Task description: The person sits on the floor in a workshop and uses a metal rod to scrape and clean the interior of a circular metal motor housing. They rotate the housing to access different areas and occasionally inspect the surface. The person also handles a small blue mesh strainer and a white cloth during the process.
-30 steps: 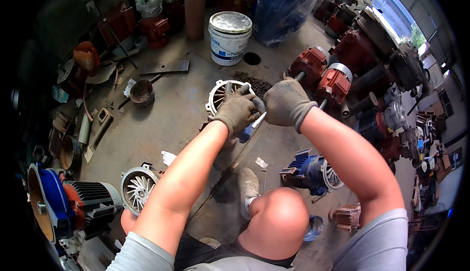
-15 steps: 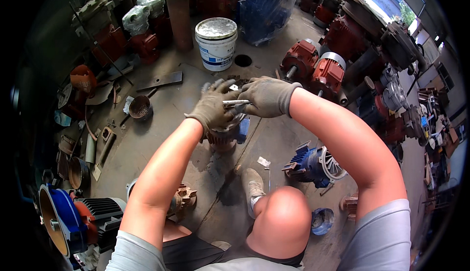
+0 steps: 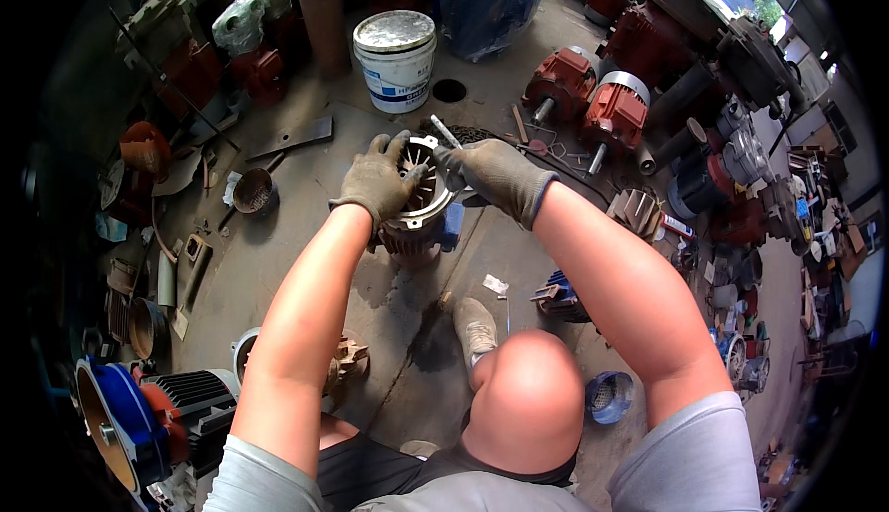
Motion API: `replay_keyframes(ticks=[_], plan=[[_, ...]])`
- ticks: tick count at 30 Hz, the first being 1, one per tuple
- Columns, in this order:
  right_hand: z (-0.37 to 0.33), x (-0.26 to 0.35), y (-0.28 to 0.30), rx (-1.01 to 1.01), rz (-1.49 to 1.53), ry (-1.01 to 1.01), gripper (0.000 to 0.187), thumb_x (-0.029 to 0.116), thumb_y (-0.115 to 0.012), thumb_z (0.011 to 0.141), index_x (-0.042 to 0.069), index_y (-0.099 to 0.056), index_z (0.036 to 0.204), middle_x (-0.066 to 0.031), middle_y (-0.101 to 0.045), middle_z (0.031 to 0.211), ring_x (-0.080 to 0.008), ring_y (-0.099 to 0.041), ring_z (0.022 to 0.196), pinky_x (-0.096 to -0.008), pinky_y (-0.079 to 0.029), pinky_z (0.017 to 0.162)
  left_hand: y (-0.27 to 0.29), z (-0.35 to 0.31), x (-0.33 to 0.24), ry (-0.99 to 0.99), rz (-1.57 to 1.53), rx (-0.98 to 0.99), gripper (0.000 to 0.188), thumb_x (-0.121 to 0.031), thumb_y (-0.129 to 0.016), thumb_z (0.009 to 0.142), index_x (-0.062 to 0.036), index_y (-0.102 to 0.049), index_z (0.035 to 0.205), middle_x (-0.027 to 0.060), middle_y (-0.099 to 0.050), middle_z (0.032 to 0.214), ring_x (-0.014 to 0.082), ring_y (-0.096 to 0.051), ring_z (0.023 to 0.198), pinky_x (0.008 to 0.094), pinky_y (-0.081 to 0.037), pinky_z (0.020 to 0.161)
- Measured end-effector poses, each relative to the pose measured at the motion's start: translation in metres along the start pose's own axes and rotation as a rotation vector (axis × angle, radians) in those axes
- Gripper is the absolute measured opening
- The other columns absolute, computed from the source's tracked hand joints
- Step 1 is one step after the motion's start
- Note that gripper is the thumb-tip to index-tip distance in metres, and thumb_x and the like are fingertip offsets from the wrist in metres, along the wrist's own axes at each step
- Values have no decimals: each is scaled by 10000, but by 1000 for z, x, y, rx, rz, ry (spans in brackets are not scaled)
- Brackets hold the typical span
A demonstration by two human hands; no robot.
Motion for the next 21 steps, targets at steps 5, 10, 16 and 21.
replay_keyframes(ticks=[5, 10, 16, 21], plan=[[2, 20, 12, 97, -336, 144, 544, 506, -610, 1202, 52, -831, 1000, -52, -825, 966, -189, -746, 922, -372, -586, 895, -1, 8, -5, -100, -81, 120, 919, -651, -711, 1072, -224, -407, 1828, 221, -335, 1881, 531, -436, 1643, 540, -403, 1365], [-98, 44, 33, -13, -377, 296, 469, 372, -612, 1177, -20, -782, 986, -135, -790, 873, -248, -751, 827, -410, -588, 815, 25, -9, -21, -522, 241, 38, 830, -667, -895, 894, -289, -706, 1609, 106, -559, 1754, 425, -429, 1667, 579, -306, 1405], [-145, -153, 49, -208, 41, 251, 293, 223, -655, 1153, -41, -777, 1191, -115, -800, 954, -190, -729, 830, -368, -584, 783, 24, 5, -44, -560, 227, 106, 770, -573, -953, 854, -185, -762, 1491, 110, -706, 1571, 416, -583, 1508, 542, -428, 1315], [-88, -296, 12, -486, 27, 255, 204, 174, -669, 1125, -6, -765, 1126, -154, -780, 985, -328, -736, 880, -458, -579, 828, 31, -2, -43, -627, 178, 7, 780, -539, -992, 792, -144, -784, 1431, 113, -745, 1486, 442, -617, 1425, 558, -457, 1256]])
Point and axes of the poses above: each hand's wrist, its own z-axis towards the middle knuckle, its own y-axis out of the back of the hand, x = y × z, the point moved 10 cm from there along z, towards the middle knuckle
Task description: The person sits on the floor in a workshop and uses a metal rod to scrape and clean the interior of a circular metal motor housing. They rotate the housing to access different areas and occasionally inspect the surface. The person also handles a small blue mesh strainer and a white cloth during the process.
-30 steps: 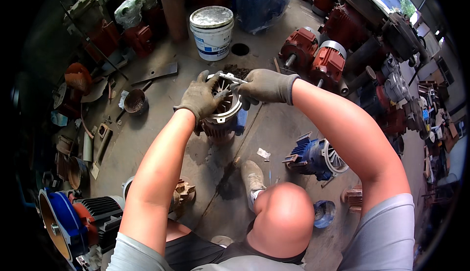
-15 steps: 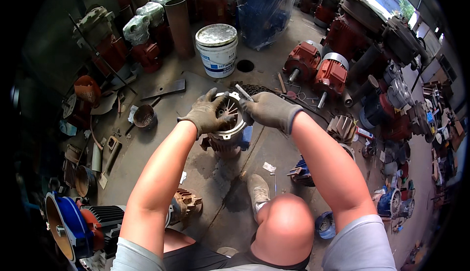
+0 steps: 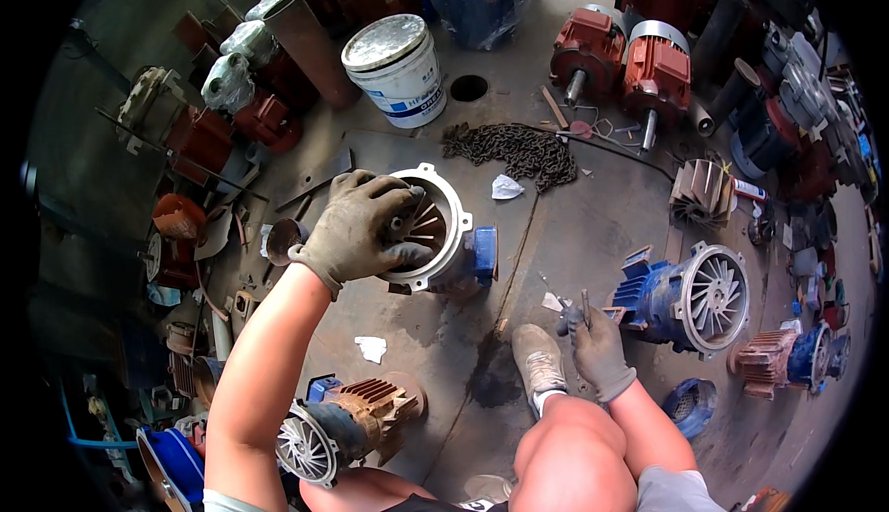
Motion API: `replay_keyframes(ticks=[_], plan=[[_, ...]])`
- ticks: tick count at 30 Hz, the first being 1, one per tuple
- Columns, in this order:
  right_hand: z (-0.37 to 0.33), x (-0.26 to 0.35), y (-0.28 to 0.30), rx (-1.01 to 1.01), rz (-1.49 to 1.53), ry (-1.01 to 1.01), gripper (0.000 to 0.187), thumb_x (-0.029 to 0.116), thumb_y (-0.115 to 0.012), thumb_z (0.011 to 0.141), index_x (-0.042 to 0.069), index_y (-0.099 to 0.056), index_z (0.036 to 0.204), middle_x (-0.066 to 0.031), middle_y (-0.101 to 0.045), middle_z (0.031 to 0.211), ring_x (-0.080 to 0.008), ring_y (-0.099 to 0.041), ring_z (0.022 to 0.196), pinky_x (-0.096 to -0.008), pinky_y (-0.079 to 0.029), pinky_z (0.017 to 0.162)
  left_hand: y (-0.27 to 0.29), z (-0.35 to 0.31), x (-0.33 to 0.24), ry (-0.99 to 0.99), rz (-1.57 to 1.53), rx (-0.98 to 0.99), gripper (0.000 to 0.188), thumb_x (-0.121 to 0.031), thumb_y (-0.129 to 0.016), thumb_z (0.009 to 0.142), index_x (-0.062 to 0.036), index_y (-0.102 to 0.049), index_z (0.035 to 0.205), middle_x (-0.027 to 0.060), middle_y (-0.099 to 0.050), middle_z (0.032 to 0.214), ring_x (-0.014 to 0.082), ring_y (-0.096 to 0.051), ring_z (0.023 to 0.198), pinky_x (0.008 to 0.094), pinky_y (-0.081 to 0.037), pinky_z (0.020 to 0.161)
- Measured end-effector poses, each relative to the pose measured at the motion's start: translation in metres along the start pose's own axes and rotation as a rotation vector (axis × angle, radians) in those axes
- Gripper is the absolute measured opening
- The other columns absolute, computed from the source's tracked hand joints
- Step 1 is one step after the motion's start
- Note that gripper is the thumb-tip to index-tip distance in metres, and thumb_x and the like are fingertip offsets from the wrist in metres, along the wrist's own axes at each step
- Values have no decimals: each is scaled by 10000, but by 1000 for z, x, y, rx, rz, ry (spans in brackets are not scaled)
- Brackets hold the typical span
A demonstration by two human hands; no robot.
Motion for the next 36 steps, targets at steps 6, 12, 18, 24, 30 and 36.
replay_keyframes(ticks=[6, 12, 18, 24, 30, 36], plan=[[62, -83, -77, -22, -651, 253, 380, 137, -747, 968, 173, -770, 1346, -137, -747, 1323, -445, -656, 1270, -591, -493, 1123, -9, 4, 2, -4, 34, -68, 798, -615, -984, 782, -100, -788, 1359, 126, -765, 1354, 435, -644, 1256, 575, -489, 1165], [87, -210, -99, 129, -972, -5, 762, 213, -832, 938, 242, -604, 1664, -151, -536, 1756, -482, -449, 1633, -599, -368, 1330, -12, 11, 2, 145, -23, -135, 776, -620, -966, 831, -94, -775, 1368, 131, -729, 1363, 433, -583, 1330, 576, -444, 1208], [-52, -245, -49, 0, -705, -355, 846, 290, -938, 859, 39, -570, 1578, -309, -605, 1484, -514, -604, 1409, -569, -532, 1166, -23, -7, 18, 114, 58, -167, 1169, -747, -958, 781, -173, -537, 1708, 230, -473, 1712, 505, -454, 1573, 615, -354, 1338], [-102, -302, -37, 113, -619, -540, 650, 237, -927, 865, 15, -649, 1408, -295, -675, 1377, -479, -714, 1206, -527, -600, 1037, -35, -10, 27, 72, 38, 257, 1679, -921, -976, 535, -125, -293, 1846, 354, -184, 1884, 594, -214, 1737, 661, -288, 1406], [-124, -286, -12, -91, -653, -598, 570, 199, -953, 839, 71, -699, 1332, -235, -724, 1317, -449, -730, 1233, -538, -599, 1034, -46, -9, 21, 109, 117, 309, 1663, -644, -1106, 548, -126, -225, 1860, 370, -162, 1878, 606, -242, 1716, 666, -308, 1395], [-133, -321, -12, -89, -493, -640, 499, 190, -939, 854, 69, -735, 1293, -189, -814, 1114, -416, -795, 1080, -507, -634, 967, -45, -7, 16, 60, 9, 178, 1471, -465, -1049, 649, -138, -272, 1854, 319, -237, 1869, 595, -279, 1704, 659, -328, 1385]])
Point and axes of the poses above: each hand's wrist, its own z-axis towards the middle knuckle, its own y-axis out of the back of the hand, x = y × z, the point moved 10 cm from there along z, towards the middle knuckle
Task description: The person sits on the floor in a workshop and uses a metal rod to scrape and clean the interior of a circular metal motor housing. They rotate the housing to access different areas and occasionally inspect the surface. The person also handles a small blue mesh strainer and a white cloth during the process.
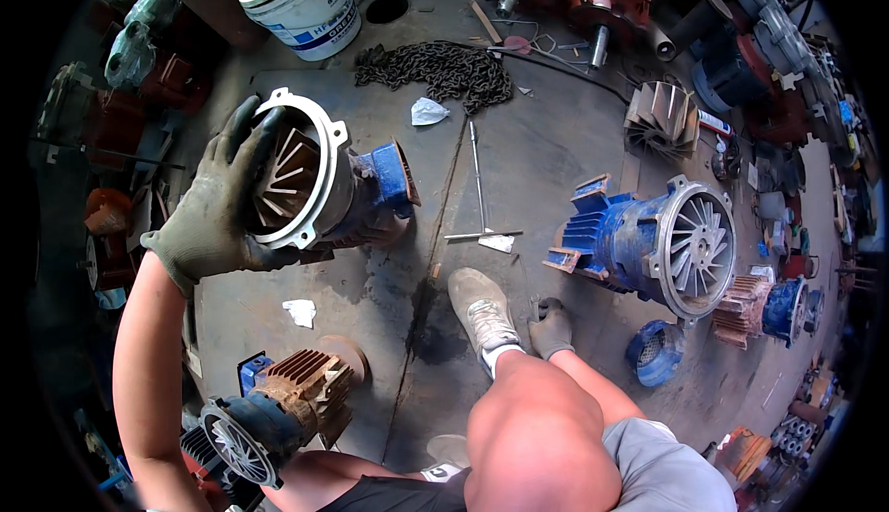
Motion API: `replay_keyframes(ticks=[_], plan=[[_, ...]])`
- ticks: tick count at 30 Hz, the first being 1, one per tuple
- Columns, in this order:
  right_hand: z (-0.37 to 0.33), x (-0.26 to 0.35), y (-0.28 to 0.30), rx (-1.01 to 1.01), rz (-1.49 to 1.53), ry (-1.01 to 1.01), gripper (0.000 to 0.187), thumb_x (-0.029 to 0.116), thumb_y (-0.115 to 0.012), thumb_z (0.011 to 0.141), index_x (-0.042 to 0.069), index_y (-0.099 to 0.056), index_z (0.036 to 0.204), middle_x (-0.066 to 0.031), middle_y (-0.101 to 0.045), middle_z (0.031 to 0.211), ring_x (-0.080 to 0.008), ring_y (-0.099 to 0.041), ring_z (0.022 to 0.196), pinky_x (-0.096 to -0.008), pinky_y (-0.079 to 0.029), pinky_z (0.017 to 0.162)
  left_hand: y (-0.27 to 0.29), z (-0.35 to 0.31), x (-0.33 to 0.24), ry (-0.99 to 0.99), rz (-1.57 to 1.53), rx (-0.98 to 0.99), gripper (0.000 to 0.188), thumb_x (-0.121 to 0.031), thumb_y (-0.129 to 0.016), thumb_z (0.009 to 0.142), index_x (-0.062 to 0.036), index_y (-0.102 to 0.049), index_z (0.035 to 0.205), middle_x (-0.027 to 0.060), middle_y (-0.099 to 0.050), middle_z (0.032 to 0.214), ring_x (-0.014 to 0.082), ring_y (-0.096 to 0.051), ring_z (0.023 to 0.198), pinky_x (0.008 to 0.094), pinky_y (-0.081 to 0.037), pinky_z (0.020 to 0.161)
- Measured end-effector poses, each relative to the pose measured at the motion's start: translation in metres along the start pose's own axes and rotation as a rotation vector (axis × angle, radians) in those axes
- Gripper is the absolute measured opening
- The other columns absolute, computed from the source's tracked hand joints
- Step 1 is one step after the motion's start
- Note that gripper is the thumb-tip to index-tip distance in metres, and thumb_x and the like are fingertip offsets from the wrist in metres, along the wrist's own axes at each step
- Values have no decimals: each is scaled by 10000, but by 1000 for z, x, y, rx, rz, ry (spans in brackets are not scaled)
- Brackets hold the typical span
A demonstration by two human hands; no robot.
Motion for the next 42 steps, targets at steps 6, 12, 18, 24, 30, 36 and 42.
replay_keyframes(ticks=[6, 12, 18, 24, 30, 36, 42], plan=[[5, -20, -10, 27, 127, -66, 422, 143, -889, 879, 32, -756, 1263, -193, -832, 1073, -366, -809, 982, -463, -641, 913, 2, -2, -1, -16, -3, -46, 1445, -374, -1041, 610, -184, -318, 1847, 257, -238, 1892, 564, -308, 1702, 658, -356, 1387], [-6, 73, 10, 294, 540, 63, 271, 185, -823, 1061, 19, -762, 1267, -120, -814, 1096, -211, -773, 962, -394, -627, 908, -2, -8, 5, -8, 0, -49, 1414, -421, -1037, 648, -181, -321, 1844, 277, -242, 1881, 575, -319, 1692, 648, -369, 1380], [-9, 305, 59, 573, 731, 411, 340, 358, -730, 1184, 60, -752, 1346, -57, -796, 1086, -164, -711, 978, -378, -608, 937, 0, -6, 5, -33, 30, -76, 1419, -441, -1049, 629, -131, -349, 1823, 278, -262, 1870, 558, -346, 1683, 631, -376, 1375], [17, 469, 101, 457, 329, 761, 498, 482, -609, 1224, 37, -805, 1334, -74, -788, 965, -171, -765, 905, -373, -612, 790, -1, -9, 4, -42, 62, -120, 1411, -512, -1054, 636, -152, -373, 1818, 285, -309, 1848, 562, -402, 1643, 636, -415, 1354], [39, 527, 95, 589, -290, 802, 506, 472, -629, 1125, 21, -844, 1049, -136, -778, 817, -255, -770, 780, -412, -612, 794, 0, -7, 2, -93, 48, -156, 1416, -475, -1057, 615, -163, -378, 1818, 262, -306, 1859, 540, -382, 1671, 638, -409, 1367], [29, 543, 105, 677, -524, 677, 531, 548, -686, 1099, 55, -860, 1008, -68, -814, 828, -182, -735, 668, -358, -603, 653, -1, -9, 5, -33, 38, -140, 1416, -437, -1059, 604, -181, -382, 1822, 244, -315, 1864, 521, -376, 1691, 633, -402, 1384], [34, 505, 96, 606, -70, 667, 339, 317, -659, 1151, 36, -843, 1200, -85, -834, 911, -153, -742, 757, -328, -602, 734, 2, -5, 3, -20, 35, -141, 1412, -504, -1038, 608, -173, -387, 1817, 249, -353, 1837, 522, -407, 1673, 595, -409, 1382]])
Point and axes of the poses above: each hand's wrist, its own z-axis towards the middle knuckle, its own y-axis out of the back of the hand, x = y × z, the point moved 10 cm from there along z, towards the middle knuckle
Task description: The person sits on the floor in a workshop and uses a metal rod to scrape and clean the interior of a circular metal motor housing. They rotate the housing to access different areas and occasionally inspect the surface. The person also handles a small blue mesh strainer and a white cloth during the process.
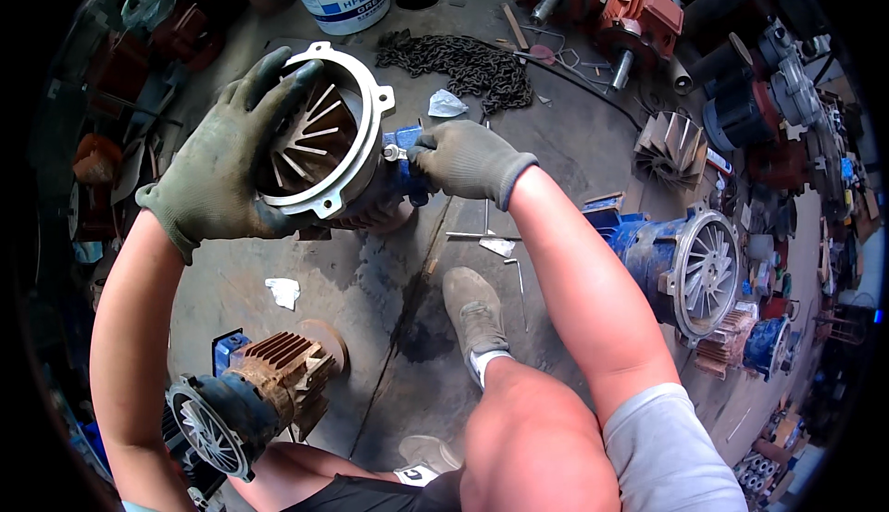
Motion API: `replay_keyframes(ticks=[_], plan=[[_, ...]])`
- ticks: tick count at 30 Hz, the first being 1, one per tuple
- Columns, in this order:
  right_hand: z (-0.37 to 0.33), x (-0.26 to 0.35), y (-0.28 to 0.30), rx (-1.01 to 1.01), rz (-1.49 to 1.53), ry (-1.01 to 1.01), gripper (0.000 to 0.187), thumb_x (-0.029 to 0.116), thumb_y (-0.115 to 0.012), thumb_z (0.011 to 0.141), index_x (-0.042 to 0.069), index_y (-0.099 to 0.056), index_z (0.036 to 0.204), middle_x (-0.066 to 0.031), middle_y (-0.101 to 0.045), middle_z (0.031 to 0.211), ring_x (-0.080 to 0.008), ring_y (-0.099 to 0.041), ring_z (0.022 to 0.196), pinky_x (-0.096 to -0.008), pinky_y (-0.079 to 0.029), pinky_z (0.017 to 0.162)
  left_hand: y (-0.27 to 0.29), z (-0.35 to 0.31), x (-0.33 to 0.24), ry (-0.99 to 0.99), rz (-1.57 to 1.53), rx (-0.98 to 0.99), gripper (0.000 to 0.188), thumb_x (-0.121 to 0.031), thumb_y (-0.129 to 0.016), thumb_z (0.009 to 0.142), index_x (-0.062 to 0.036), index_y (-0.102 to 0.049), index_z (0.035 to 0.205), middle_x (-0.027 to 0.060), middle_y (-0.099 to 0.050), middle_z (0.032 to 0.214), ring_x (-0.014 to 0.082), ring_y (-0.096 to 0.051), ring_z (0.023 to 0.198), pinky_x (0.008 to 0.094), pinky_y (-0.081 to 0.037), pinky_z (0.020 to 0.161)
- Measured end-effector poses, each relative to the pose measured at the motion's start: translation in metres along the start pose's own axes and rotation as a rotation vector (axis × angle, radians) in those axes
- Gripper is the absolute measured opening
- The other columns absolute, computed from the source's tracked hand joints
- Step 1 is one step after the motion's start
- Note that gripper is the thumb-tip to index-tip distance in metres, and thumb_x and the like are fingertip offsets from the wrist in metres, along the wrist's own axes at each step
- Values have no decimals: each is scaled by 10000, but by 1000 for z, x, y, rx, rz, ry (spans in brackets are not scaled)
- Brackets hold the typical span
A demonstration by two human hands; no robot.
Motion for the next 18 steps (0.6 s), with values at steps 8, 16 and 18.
replay_keyframes(ticks=[8, 16, 18], plan=[[-27, -33, -33, -435, 276, -134, 336, 312, -689, 1093, 71, -831, 1281, -246, -848, 1108, -410, -824, 1076, -492, -630, 991, 2, -1, -2, -18, -33, -20, 1410, -549, -1052, 610, -163, -401, 1800, 262, -410, 1782, 529, -449, 1627, 596, -420, 1367], [-20, 0, 9, -289, -79, 26, 486, 484, -732, 1098, 49, -873, 1263, -221, -857, 1008, -343, -841, 975, -456, -635, 928, 4, -3, -2, -1, -6, -8, 1429, -543, -1057, 618, -166, -381, 1820, 285, -346, 1833, 570, -432, 1630, 628, -438, 1350], [-8, 22, 7, -86, -133, 56, 502, 508, -744, 1086, 52, -877, 1252, -218, -857, 1007, -335, -835, 947, -451, -635, 902, 2, -9, 1, 0, -2, -10, 1418, -554, -1054, 621, -162, -394, 1813, 293, -341, 1835, 571, -433, 1632, 627, -430, 1352]])
Point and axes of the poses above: each hand's wrist, its own z-axis towards the middle knuckle, its own y-axis out of the back of the hand, x = y × z, the point moved 10 cm from there along z, towards the middle knuckle
